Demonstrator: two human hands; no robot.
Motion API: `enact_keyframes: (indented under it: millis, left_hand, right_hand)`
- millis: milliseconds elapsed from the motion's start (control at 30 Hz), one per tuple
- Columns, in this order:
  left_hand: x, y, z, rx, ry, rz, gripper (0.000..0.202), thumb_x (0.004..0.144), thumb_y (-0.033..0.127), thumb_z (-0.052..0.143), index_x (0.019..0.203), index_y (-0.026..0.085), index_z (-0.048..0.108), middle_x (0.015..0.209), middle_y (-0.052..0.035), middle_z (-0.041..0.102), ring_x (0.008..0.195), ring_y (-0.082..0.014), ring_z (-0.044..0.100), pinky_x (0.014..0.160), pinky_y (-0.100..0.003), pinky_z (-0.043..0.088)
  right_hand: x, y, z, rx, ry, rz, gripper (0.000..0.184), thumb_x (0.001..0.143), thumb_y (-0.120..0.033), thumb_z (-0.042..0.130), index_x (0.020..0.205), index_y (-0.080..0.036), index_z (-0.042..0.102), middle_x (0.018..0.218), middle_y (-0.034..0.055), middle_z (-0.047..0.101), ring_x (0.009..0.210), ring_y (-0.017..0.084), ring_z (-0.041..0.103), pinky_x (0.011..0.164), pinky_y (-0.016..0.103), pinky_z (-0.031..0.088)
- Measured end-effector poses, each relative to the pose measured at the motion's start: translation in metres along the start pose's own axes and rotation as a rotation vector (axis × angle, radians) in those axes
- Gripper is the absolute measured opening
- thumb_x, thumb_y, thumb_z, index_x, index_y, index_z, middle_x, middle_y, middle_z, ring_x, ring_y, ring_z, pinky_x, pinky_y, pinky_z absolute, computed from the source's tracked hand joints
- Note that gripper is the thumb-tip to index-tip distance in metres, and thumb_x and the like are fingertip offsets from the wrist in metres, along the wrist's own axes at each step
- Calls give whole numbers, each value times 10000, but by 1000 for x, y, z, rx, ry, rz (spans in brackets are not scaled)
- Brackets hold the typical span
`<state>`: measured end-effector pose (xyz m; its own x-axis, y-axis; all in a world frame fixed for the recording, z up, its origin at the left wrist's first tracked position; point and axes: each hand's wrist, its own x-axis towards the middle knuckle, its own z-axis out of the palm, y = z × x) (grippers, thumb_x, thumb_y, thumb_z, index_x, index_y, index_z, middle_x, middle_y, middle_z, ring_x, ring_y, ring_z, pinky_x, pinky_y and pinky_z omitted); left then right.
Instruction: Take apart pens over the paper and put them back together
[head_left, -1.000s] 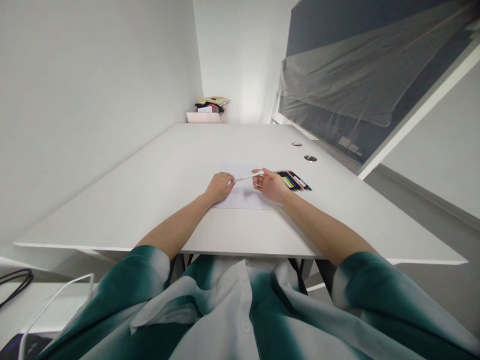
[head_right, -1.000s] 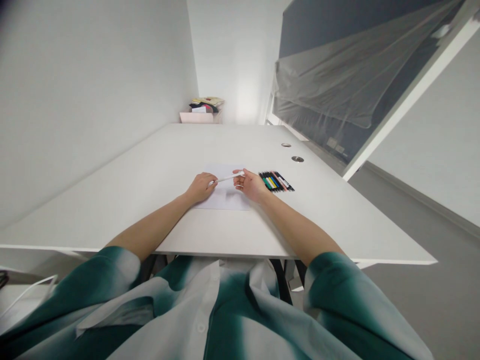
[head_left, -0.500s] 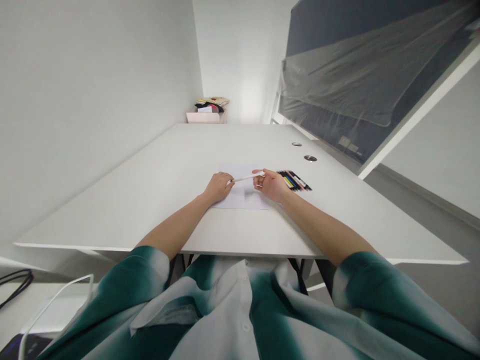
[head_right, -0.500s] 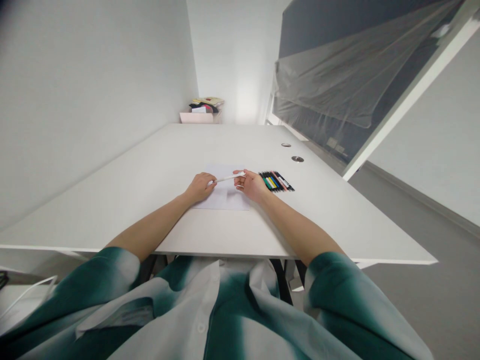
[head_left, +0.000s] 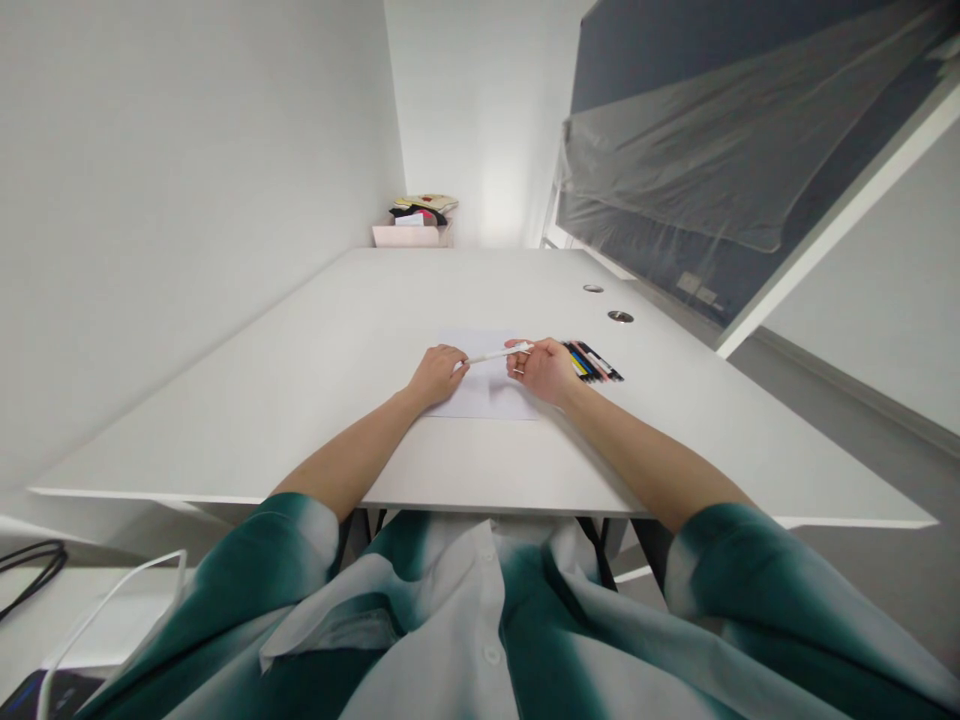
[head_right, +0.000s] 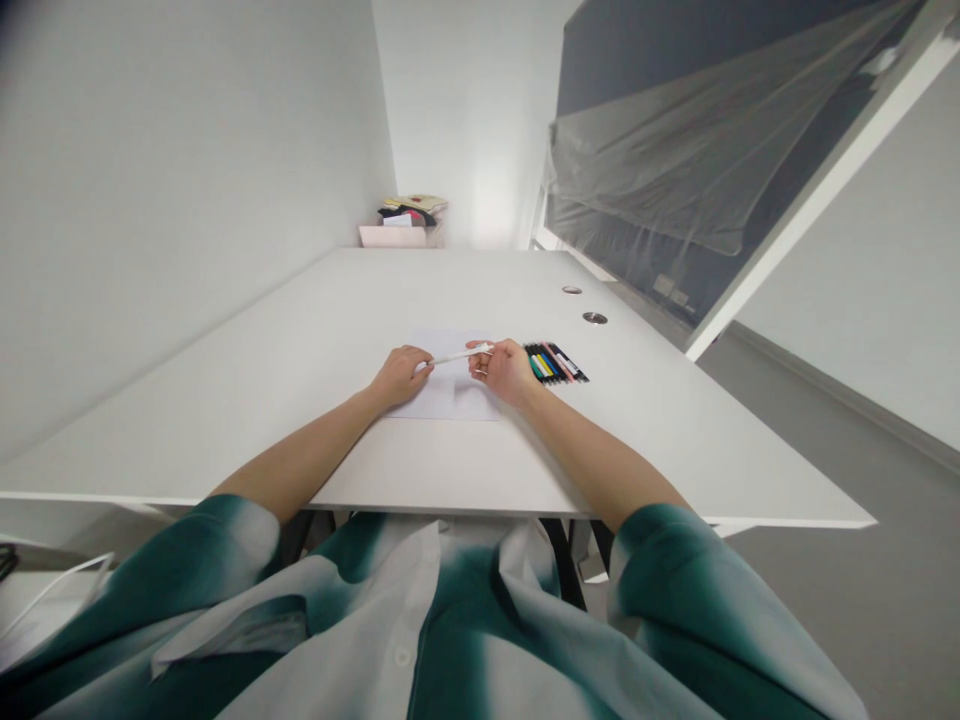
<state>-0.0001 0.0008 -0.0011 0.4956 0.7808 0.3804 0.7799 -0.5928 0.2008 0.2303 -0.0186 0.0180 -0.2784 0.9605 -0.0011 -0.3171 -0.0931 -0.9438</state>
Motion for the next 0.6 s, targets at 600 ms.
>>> enact_keyframes:
  millis: [600]
  left_hand:
    - [-1, -11, -7, 111, 61, -19, 227, 842, 240, 549, 961, 200, 738, 1092, -82, 731, 1086, -266, 606, 983, -440, 440]
  right_hand:
    - [-2, 12, 8, -536, -242, 27, 312, 703, -201, 594, 1009, -171, 647, 681, 0, 685, 637, 135, 558, 615, 238, 396]
